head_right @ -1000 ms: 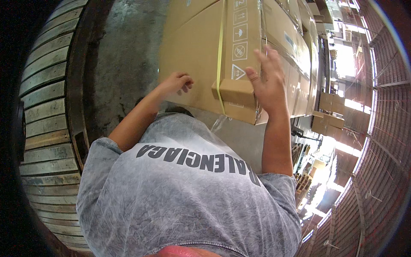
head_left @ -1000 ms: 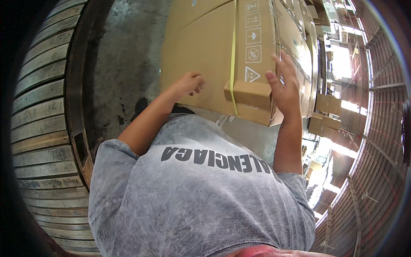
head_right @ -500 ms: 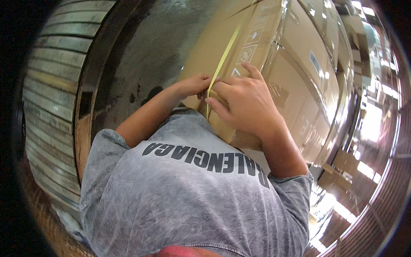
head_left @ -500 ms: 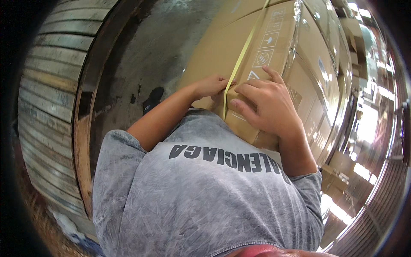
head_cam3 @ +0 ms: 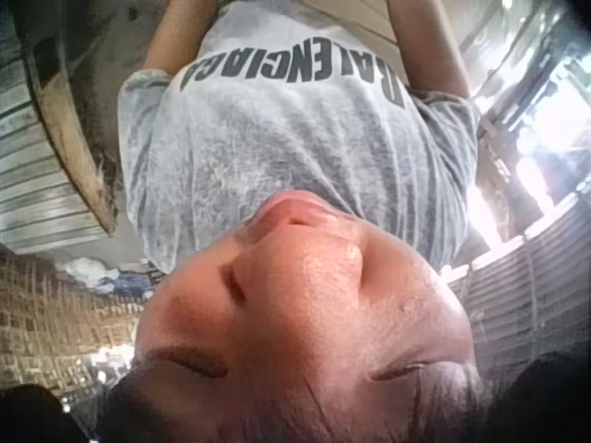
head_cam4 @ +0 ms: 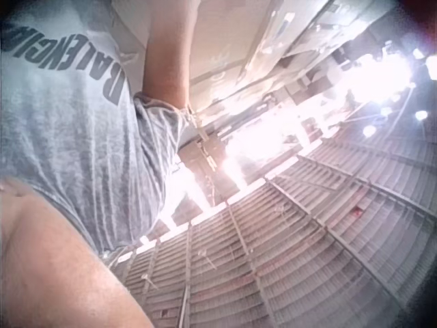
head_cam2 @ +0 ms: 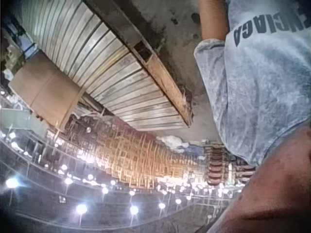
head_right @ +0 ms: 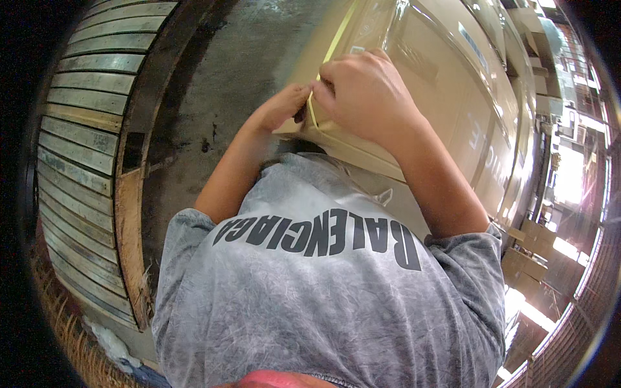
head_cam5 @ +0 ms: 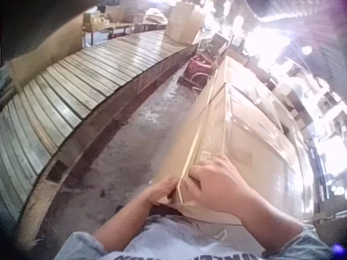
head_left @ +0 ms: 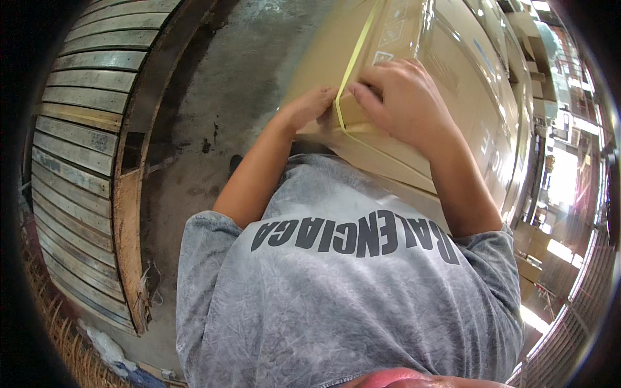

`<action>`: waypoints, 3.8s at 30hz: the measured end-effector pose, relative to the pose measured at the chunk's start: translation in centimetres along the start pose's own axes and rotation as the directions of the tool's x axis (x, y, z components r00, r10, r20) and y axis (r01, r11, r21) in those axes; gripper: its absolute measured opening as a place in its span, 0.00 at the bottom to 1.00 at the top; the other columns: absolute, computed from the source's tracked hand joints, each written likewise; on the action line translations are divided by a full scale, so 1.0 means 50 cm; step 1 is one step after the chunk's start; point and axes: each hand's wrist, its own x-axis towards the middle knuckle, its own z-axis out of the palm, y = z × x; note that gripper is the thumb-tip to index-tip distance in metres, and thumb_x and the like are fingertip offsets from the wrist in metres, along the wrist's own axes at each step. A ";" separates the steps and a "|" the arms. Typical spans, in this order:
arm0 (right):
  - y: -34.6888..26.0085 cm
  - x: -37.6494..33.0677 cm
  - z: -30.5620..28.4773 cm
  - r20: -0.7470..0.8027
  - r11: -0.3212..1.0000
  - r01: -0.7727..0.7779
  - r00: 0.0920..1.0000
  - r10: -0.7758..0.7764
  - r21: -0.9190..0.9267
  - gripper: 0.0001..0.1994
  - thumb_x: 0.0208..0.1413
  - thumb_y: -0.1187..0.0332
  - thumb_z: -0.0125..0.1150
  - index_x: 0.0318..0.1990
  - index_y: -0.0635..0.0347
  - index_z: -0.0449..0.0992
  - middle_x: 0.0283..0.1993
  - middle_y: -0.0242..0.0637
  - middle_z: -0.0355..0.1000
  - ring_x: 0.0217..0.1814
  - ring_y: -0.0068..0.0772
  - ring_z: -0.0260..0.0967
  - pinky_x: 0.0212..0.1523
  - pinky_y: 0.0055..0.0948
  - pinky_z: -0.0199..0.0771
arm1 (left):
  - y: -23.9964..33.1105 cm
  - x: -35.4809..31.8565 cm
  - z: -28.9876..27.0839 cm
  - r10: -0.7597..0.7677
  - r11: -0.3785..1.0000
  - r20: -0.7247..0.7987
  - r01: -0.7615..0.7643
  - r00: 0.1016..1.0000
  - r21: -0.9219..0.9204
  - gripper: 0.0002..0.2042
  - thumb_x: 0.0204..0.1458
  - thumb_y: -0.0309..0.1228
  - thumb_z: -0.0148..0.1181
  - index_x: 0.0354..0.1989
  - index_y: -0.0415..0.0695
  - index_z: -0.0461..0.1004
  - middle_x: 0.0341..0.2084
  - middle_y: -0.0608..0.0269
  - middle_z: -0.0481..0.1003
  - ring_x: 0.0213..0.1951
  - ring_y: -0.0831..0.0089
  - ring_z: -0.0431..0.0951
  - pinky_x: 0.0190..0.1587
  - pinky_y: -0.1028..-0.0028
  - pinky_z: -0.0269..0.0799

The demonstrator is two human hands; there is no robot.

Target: The person secures a stack of cardboard boxes on a pallet using yellow plastic strapping. They wrap the straps around the boxes, thread them through a cardboard tensioning block, and pull them tight to hold the load together.

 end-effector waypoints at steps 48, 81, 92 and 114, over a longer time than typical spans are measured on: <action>-0.040 -0.047 0.028 -0.274 0.994 -0.015 0.962 -0.014 -0.106 0.10 0.54 0.66 0.57 0.36 0.60 0.82 0.37 0.48 0.80 0.45 0.55 0.78 0.52 0.49 0.76 | 0.014 -0.002 0.065 0.056 0.958 -0.383 -0.158 0.922 -0.240 0.16 0.65 0.38 0.51 0.28 0.45 0.79 0.19 0.70 0.69 0.20 0.77 0.65 0.21 0.70 0.56; 0.073 -0.053 -0.025 -0.084 0.953 0.251 0.967 -0.240 0.169 0.16 0.47 0.68 0.66 0.44 0.60 0.72 0.43 0.46 0.69 0.50 0.55 0.69 0.54 0.47 0.69 | -0.008 -0.004 0.094 0.200 0.978 -0.540 -0.130 0.818 0.165 0.20 0.64 0.40 0.48 0.33 0.36 0.79 0.24 0.56 0.78 0.27 0.65 0.76 0.35 0.64 0.73; 0.088 -0.051 -0.028 -0.124 0.926 0.332 0.941 -0.314 0.182 0.15 0.44 0.69 0.65 0.41 0.61 0.72 0.40 0.45 0.69 0.45 0.54 0.70 0.50 0.45 0.69 | -0.007 -0.008 0.131 0.387 0.909 -0.713 -0.114 0.585 0.400 0.19 0.57 0.39 0.48 0.30 0.35 0.79 0.28 0.35 0.76 0.28 0.42 0.76 0.37 0.54 0.73; 0.087 -0.050 -0.009 -0.210 0.945 0.271 0.950 -0.231 0.183 0.14 0.44 0.68 0.62 0.40 0.61 0.72 0.40 0.48 0.71 0.46 0.56 0.70 0.52 0.47 0.70 | 0.009 -0.042 0.179 0.318 0.905 -0.587 -0.423 0.744 -0.045 0.36 0.71 0.60 0.34 0.57 0.39 0.79 0.46 0.54 0.81 0.48 0.68 0.77 0.56 0.69 0.70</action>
